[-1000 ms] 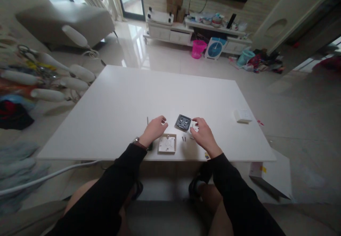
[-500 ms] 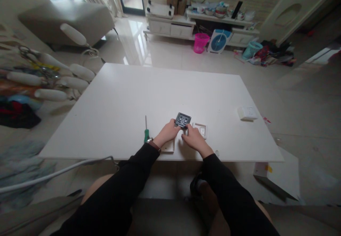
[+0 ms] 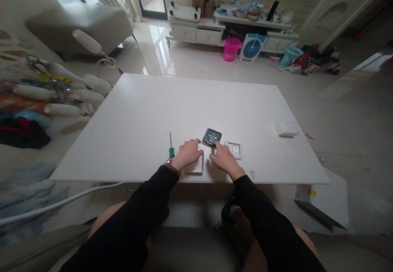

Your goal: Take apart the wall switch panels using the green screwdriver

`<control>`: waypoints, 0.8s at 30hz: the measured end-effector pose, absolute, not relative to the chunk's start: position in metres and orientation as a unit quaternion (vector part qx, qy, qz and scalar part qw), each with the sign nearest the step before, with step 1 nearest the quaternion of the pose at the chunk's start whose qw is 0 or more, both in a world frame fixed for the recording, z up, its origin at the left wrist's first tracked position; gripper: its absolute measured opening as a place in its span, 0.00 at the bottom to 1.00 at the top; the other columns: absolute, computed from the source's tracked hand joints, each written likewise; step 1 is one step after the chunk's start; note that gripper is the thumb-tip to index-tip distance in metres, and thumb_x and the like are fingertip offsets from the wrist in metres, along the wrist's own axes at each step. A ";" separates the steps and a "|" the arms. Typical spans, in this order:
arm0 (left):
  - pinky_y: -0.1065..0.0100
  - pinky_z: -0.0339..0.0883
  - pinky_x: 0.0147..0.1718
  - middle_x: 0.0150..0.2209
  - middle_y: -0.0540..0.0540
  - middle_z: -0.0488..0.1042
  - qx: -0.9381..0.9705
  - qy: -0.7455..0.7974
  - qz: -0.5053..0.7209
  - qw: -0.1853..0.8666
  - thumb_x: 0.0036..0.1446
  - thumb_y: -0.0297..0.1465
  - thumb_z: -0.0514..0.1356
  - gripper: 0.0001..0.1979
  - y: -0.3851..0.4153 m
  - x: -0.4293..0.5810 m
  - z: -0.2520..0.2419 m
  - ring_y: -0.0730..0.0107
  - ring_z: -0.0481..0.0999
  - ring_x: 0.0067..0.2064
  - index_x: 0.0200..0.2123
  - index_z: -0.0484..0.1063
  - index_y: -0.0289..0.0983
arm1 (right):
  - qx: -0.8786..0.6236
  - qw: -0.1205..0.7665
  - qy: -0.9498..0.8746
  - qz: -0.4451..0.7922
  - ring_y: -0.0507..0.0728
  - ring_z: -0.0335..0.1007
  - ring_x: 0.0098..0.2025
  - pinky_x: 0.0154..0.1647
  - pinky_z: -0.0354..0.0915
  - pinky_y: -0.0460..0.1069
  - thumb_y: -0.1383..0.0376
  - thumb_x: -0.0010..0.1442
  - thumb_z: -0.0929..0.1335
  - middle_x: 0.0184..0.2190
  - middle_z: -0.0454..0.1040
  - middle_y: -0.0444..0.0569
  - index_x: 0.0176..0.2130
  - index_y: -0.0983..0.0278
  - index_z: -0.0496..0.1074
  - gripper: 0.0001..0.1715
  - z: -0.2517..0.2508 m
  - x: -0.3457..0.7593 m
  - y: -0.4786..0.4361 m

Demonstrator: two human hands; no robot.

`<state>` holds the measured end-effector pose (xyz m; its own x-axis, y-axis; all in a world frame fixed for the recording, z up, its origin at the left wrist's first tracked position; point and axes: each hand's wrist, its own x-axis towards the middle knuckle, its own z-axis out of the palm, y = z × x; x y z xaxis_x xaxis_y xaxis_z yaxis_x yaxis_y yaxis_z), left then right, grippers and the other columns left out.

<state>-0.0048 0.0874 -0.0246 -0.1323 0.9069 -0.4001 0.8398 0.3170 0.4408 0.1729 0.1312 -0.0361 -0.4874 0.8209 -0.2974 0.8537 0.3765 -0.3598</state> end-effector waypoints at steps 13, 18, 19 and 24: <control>0.57 0.71 0.53 0.58 0.33 0.70 0.605 0.733 -0.018 0.309 0.61 0.23 0.55 0.24 0.067 -0.045 -0.033 0.51 0.79 0.53 0.61 0.70 0.34 | 0.467 -0.017 0.858 -0.212 0.63 0.67 0.51 0.54 0.62 0.54 0.67 0.64 0.65 0.47 0.72 0.57 0.46 0.66 0.73 0.12 -0.037 0.176 0.142; 0.59 0.72 0.53 0.57 0.32 0.70 0.587 0.736 -0.020 0.337 0.62 0.22 0.53 0.25 0.065 -0.042 -0.033 0.52 0.81 0.52 0.63 0.67 0.32 | 0.431 0.003 0.872 -0.231 0.61 0.70 0.47 0.48 0.62 0.52 0.67 0.65 0.65 0.45 0.75 0.56 0.44 0.66 0.73 0.09 -0.041 0.177 0.135; 0.59 0.72 0.53 0.57 0.32 0.71 0.588 0.736 -0.020 0.336 0.62 0.20 0.53 0.26 0.065 -0.040 -0.033 0.53 0.81 0.52 0.63 0.67 0.32 | 0.430 0.006 0.872 -0.235 0.60 0.70 0.46 0.47 0.62 0.52 0.67 0.66 0.65 0.45 0.76 0.55 0.44 0.66 0.73 0.09 -0.041 0.176 0.134; 0.60 0.72 0.54 0.60 0.33 0.68 0.597 0.735 0.006 0.320 0.60 0.17 0.52 0.28 0.068 -0.030 -0.032 0.53 0.79 0.55 0.63 0.65 0.33 | 0.416 0.009 0.873 -0.255 0.59 0.72 0.43 0.44 0.61 0.50 0.67 0.67 0.65 0.44 0.78 0.54 0.47 0.65 0.72 0.10 -0.036 0.169 0.130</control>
<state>-0.0303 0.0678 -0.0322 -0.0816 0.8819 -0.4643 0.8748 0.2865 0.3906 0.1693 0.1296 -0.0364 -0.6532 0.7220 -0.2281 0.7314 0.5235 -0.4371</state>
